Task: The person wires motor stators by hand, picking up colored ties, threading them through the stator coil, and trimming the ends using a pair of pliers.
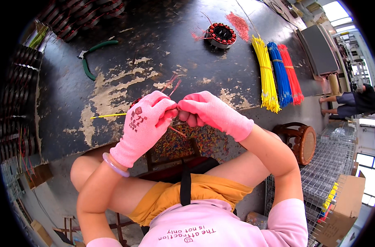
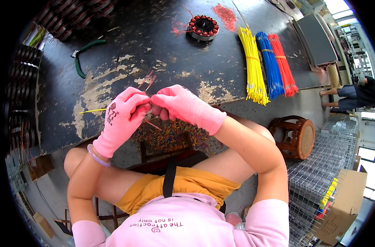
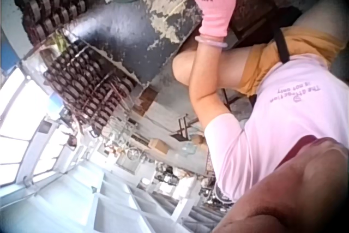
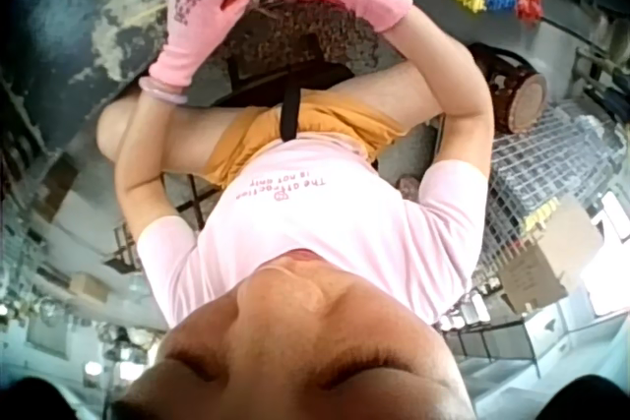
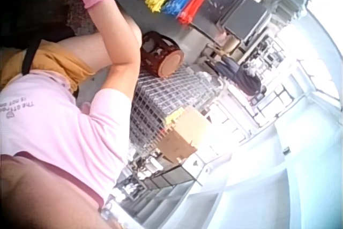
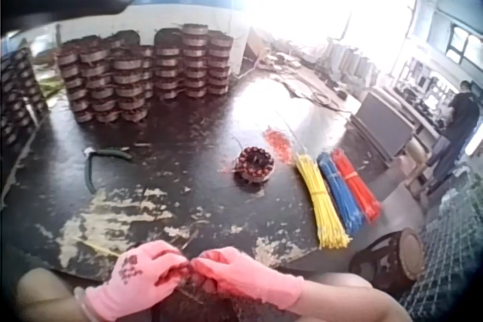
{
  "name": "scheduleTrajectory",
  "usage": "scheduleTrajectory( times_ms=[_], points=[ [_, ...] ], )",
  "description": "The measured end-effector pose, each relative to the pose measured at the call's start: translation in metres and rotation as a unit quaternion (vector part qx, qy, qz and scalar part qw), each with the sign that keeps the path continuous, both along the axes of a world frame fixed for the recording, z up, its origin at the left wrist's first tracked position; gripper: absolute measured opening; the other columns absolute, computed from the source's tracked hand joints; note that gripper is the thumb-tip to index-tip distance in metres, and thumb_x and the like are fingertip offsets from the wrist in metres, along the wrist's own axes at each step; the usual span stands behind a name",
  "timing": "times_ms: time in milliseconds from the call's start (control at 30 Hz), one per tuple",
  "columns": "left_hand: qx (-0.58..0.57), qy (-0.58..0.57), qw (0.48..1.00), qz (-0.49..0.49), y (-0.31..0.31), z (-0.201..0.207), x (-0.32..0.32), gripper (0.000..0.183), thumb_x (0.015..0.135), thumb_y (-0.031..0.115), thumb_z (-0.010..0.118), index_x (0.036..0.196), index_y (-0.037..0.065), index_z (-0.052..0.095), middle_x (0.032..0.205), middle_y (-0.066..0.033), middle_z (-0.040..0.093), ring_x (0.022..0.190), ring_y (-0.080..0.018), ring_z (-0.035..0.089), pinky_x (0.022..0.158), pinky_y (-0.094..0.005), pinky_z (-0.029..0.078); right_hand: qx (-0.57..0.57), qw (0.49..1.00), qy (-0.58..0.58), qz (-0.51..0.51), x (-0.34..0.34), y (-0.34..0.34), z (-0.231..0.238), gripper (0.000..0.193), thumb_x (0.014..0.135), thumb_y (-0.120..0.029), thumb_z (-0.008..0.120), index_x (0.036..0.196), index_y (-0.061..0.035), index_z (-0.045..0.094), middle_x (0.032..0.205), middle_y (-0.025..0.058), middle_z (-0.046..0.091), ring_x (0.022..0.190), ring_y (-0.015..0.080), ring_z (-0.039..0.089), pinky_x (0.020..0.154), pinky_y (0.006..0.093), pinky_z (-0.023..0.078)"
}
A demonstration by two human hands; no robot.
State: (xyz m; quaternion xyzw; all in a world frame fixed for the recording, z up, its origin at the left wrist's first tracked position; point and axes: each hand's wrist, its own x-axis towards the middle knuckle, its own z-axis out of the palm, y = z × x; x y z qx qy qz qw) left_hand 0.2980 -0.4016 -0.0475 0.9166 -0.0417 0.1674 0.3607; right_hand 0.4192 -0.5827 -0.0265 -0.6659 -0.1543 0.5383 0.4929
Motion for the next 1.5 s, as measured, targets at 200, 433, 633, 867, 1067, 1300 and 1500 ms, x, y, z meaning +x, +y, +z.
scheduleTrajectory(
  times_ms=[200, 433, 633, 867, 1067, 1300, 1500],
  points=[
    [-0.004, 0.012, 1.000, 0.008, 0.004, 0.001, -0.006, 0.014, 0.083, 0.007, 0.073, 0.096, 0.008, 0.070, 0.093, -0.0069, 0.066, 0.084, -0.0298, 0.068, 0.072, -0.0385, 0.055, -0.179, 0.911, -0.355, 0.104, -0.007, -0.042, 0.026, 0.041, 0.097, -0.043, 0.066, 0.092, -0.0029, 0.071, 0.084, 0.0051, 0.072, 0.071, 0.0181, 0.068, 0.064, 0.0340, 0.054],
    [0.007, 0.040, 0.999, 0.009, 0.002, 0.003, -0.004, 0.010, 0.086, 0.009, 0.071, 0.096, 0.008, 0.069, 0.095, -0.0075, 0.066, 0.088, -0.0300, 0.067, 0.075, -0.0389, 0.054, 0.060, 0.625, -0.774, 0.080, -0.018, -0.005, -0.009, 0.037, 0.079, -0.026, 0.081, 0.113, -0.0164, 0.071, 0.102, -0.0005, 0.069, 0.082, 0.0204, 0.067, 0.072, 0.0342, 0.054],
    [0.007, 0.018, 1.000, 0.007, 0.001, 0.002, -0.004, 0.010, 0.085, 0.008, 0.070, 0.096, 0.009, 0.069, 0.095, -0.0073, 0.065, 0.087, -0.0301, 0.067, 0.075, -0.0393, 0.054, 0.028, 0.991, 0.112, -0.061, -0.015, -0.006, -0.023, 0.020, 0.100, -0.030, 0.063, 0.104, -0.0115, 0.071, 0.081, -0.0001, 0.067, 0.068, 0.0139, 0.062, 0.063, 0.0302, 0.050],
    [0.005, 0.026, 1.000, 0.008, 0.002, 0.002, -0.004, 0.011, 0.085, 0.008, 0.070, 0.096, 0.009, 0.069, 0.095, -0.0069, 0.065, 0.088, -0.0296, 0.067, 0.075, -0.0389, 0.054, 0.044, 0.764, -0.627, 0.144, -0.008, -0.008, -0.005, 0.016, 0.093, -0.026, 0.069, 0.094, -0.0106, 0.065, 0.090, 0.0058, 0.066, 0.086, 0.0240, 0.066, 0.075, 0.0387, 0.053],
    [0.010, 0.018, 1.000, 0.002, 0.003, 0.002, -0.003, 0.013, 0.084, 0.008, 0.070, 0.097, 0.010, 0.069, 0.095, -0.0063, 0.066, 0.089, -0.0297, 0.067, 0.075, -0.0390, 0.054, 0.076, 0.895, -0.434, 0.067, -0.009, 0.000, -0.016, 0.021, 0.095, -0.026, 0.067, 0.087, -0.0067, 0.066, 0.077, 0.0022, 0.066, 0.070, 0.0220, 0.066, 0.063, 0.0351, 0.053],
    [0.006, 0.017, 1.000, -0.001, 0.005, 0.000, -0.005, 0.012, 0.084, 0.008, 0.070, 0.096, 0.010, 0.069, 0.094, -0.0065, 0.065, 0.088, -0.0296, 0.067, 0.075, -0.0397, 0.054, 0.016, 0.974, -0.223, -0.021, -0.014, -0.004, -0.006, 0.024, 0.094, -0.027, 0.072, 0.104, -0.0050, 0.069, 0.092, 0.0025, 0.070, 0.073, 0.0123, 0.065, 0.061, 0.0262, 0.049],
    [0.011, 0.010, 1.000, 0.006, 0.002, -0.001, -0.003, 0.011, 0.084, 0.010, 0.072, 0.095, 0.010, 0.069, 0.093, -0.0065, 0.065, 0.087, -0.0292, 0.067, 0.074, -0.0397, 0.054, 0.056, 0.644, -0.755, 0.108, -0.020, -0.003, -0.017, 0.029, 0.079, -0.023, 0.082, 0.104, -0.0164, 0.069, 0.094, 0.0015, 0.066, 0.086, 0.0211, 0.065, 0.072, 0.0364, 0.050]
  ],
)
